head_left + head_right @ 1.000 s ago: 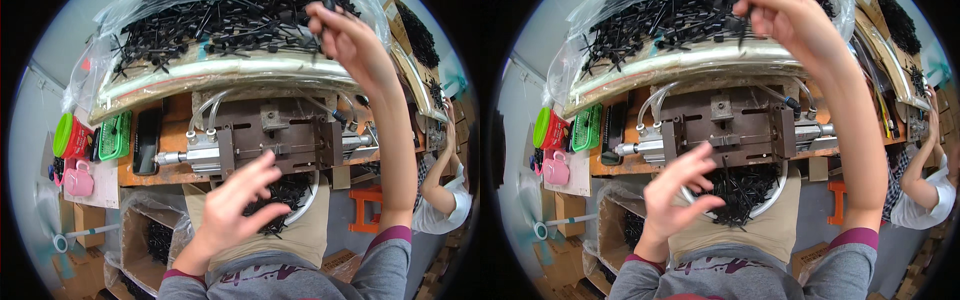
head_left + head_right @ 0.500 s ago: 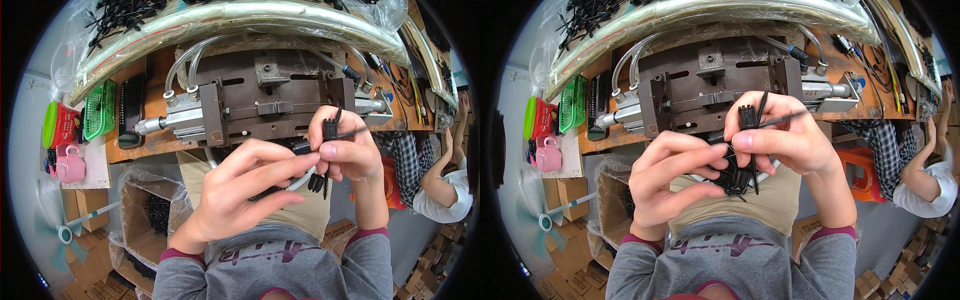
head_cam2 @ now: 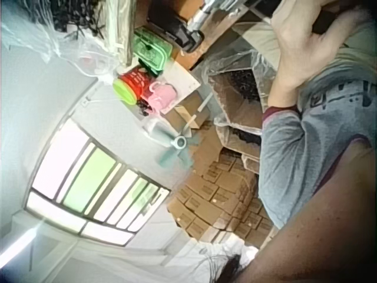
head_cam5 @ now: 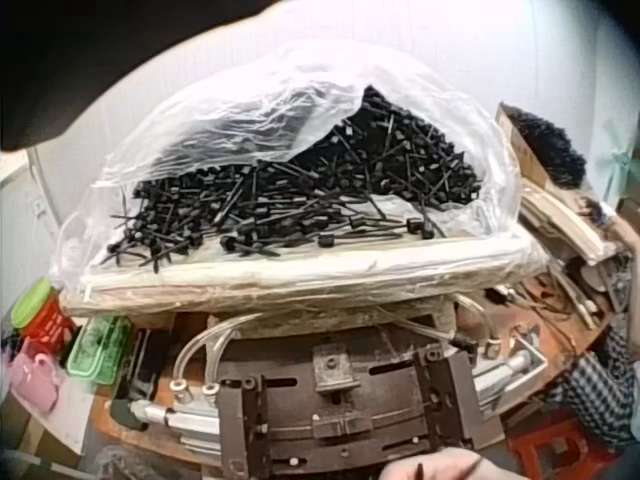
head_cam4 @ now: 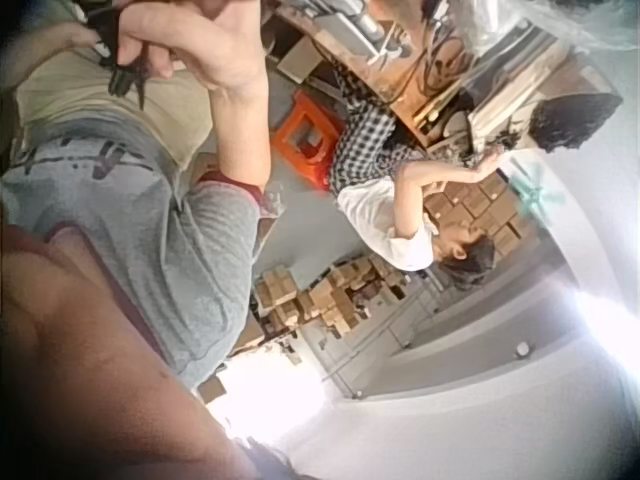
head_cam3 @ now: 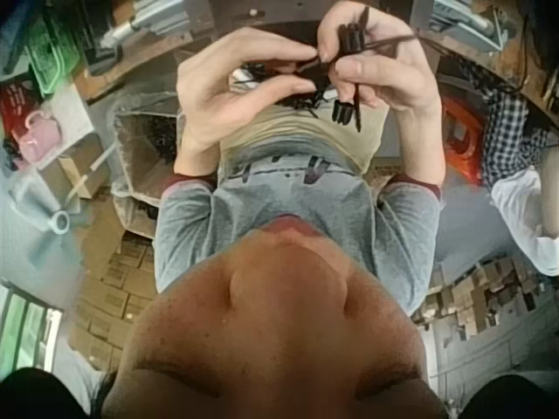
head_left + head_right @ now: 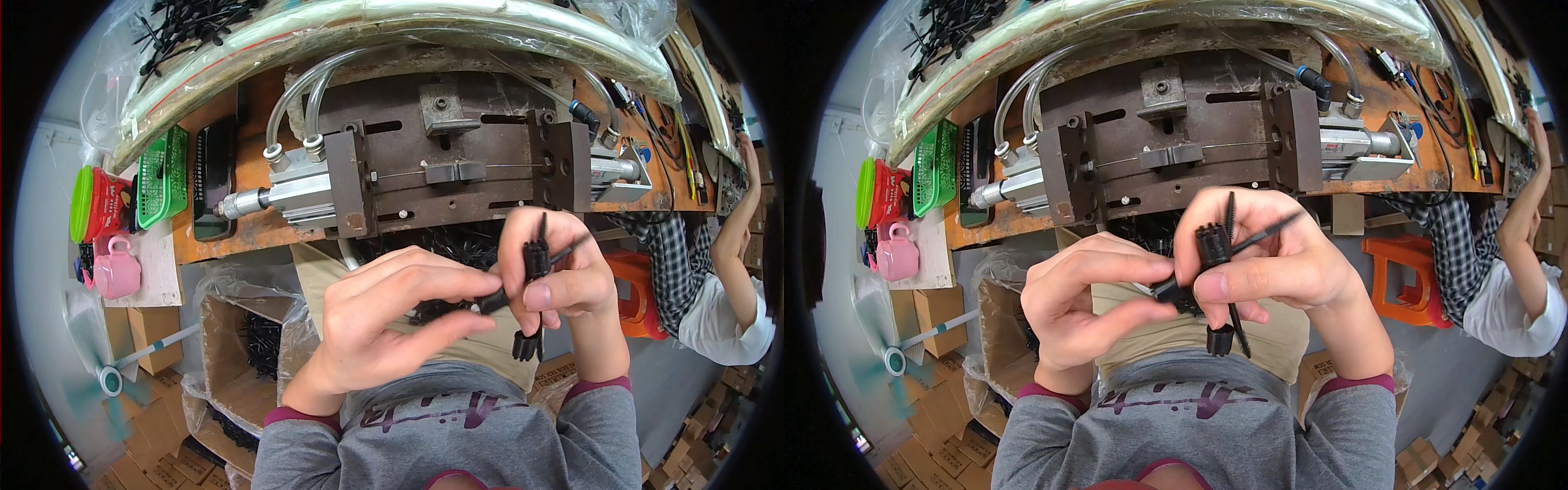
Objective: Assembling small black plastic components using a pneumatic industrial press or fixture.
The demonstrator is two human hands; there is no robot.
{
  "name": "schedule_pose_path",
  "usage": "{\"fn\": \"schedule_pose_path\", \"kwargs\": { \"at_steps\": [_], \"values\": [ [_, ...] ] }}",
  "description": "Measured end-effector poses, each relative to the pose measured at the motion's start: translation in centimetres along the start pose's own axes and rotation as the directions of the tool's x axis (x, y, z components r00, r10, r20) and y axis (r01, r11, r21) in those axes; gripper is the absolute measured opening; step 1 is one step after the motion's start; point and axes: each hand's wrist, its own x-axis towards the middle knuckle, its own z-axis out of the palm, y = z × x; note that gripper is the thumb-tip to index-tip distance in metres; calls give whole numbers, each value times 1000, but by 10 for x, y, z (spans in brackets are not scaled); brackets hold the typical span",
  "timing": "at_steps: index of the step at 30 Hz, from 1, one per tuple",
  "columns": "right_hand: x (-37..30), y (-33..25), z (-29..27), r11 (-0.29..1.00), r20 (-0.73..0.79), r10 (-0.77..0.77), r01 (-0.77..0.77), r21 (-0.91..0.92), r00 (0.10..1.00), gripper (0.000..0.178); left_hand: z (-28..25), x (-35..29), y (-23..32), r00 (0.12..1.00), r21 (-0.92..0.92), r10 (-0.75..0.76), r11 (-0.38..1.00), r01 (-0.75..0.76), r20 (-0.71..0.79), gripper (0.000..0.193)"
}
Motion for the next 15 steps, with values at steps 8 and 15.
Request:
{"fn": "schedule_pose_path", "kwargs": {
  "at_steps": [8,15],
  "values": [
    [-3,-2,3,999,-92,-26,28,22,995,59,-3,-5,7,998,-34,-15,999,17,59,38],
    [-19,-11,-6,885,-341,-452,369,-282,824,47,7,0,-15,979,544,203,824,-158,-24,32]
  ]
}}
